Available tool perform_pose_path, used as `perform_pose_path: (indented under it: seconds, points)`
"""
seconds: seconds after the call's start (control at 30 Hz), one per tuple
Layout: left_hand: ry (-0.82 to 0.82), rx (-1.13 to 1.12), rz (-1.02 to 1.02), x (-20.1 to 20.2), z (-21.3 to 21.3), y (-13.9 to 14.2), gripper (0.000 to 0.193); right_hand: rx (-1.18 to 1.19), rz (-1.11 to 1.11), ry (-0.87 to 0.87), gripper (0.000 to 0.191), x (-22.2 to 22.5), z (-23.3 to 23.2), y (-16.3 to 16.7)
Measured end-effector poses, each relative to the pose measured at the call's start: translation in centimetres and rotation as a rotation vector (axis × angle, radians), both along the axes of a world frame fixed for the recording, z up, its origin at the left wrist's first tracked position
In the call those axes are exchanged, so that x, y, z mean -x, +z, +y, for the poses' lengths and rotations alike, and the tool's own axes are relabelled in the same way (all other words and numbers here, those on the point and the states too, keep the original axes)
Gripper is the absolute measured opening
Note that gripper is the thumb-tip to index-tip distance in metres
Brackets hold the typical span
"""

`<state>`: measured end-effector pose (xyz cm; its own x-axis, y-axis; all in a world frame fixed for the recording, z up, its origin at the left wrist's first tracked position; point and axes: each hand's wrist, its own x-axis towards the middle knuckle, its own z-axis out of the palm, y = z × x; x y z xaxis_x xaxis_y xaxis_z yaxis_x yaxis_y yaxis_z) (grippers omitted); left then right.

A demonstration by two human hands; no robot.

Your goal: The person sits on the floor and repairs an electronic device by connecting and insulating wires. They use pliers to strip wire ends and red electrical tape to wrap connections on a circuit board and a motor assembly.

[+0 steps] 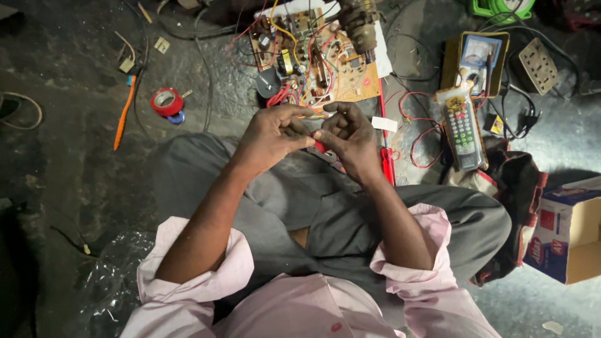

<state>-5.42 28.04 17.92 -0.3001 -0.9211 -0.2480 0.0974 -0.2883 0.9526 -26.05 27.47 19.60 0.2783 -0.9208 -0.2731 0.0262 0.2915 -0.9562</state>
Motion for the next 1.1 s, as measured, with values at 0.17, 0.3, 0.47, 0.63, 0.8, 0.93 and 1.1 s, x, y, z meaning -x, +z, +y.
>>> perform_pose_path:
  seconds: [0.17,0.3,0.47,0.63,0.8,0.93,1.1]
  points:
    - [0.031,0.145,-0.163,-0.7,0.1,0.3,0.05,-0.004,-0.396,0.108,0.056,-0.4,0.7,0.0]
    - [0.086,-0.002,-0.103,-1.8,-0.2,0.3,0.057,0.001,0.002,0.054,0.037,-0.9,0.8,-1.0]
    - [-0.002,0.08,0.042,-3.9,-1.2,-0.4,0.05,-0.018,0.204,0.041,0.016,-0.9,0.4,-1.9]
    - [0.406,0.262,-0.426,-8.8,-9.2,-2.3,0.031,-0.003,0.108,-0.289,0.02,-0.1,-2.2,-0.1]
    - [0.609,0.422,-0.654,-10.8,-18.7,-6.7,0.041,-0.022,0.267,-0.391,0.021,-0.7,-5.4,2.0]
    - [0.444,0.412,-0.552,-10.5,-22.2,-10.4,0.049,-0.036,0.31,-0.295,0.024,-2.8,-8.5,1.9]
    - [0.353,0.172,-0.398,-11.0,-24.3,-12.6,0.058,-0.013,0.452,-0.212,0.025,-6.4,-12.3,0.3]
